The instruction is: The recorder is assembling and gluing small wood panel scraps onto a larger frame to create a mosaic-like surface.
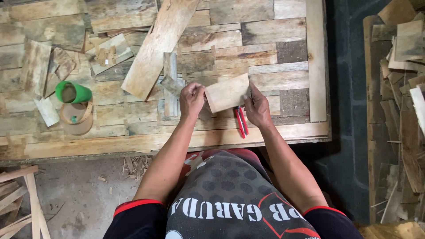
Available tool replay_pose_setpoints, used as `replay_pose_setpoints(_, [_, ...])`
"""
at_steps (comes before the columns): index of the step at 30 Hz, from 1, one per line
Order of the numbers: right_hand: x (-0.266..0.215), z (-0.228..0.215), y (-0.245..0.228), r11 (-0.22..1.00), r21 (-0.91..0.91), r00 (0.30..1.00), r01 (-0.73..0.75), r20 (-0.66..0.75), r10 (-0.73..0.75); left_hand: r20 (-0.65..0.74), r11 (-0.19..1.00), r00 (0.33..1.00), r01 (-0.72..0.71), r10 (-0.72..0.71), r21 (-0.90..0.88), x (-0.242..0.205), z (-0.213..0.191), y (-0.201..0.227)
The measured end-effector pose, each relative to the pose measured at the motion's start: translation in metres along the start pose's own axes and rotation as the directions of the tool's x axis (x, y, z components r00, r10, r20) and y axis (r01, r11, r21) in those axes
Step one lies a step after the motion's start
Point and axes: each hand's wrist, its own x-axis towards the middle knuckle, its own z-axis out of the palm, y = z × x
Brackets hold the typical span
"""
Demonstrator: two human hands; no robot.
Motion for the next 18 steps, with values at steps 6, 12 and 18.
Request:
replay_pose_setpoints(6, [0.021,-0.063,0.037,0.959,0.013,0.945,-0.282,-0.169,0.280,-0.126,0.999,0.991,0.048,-0.048,0.000,0.009,0.016,-0.020])
replay_pose_setpoints(12, [0.070,-0.164,0.127,0.950,-0.186,0.843,-0.249,-0.524,0.119,-0.116,0.827,0.951,-0.184,0.286,0.531,-0.013,0.007,-0.029])
replay_pose_setpoints(18, [0.105,-0.201,0.180,0.960,-0.239,0.810,-0.143,-0.586,-0.025,-0.199,0.758,0.912,-0.160,0.358,0.632,-0.039,0.002,-0.040])
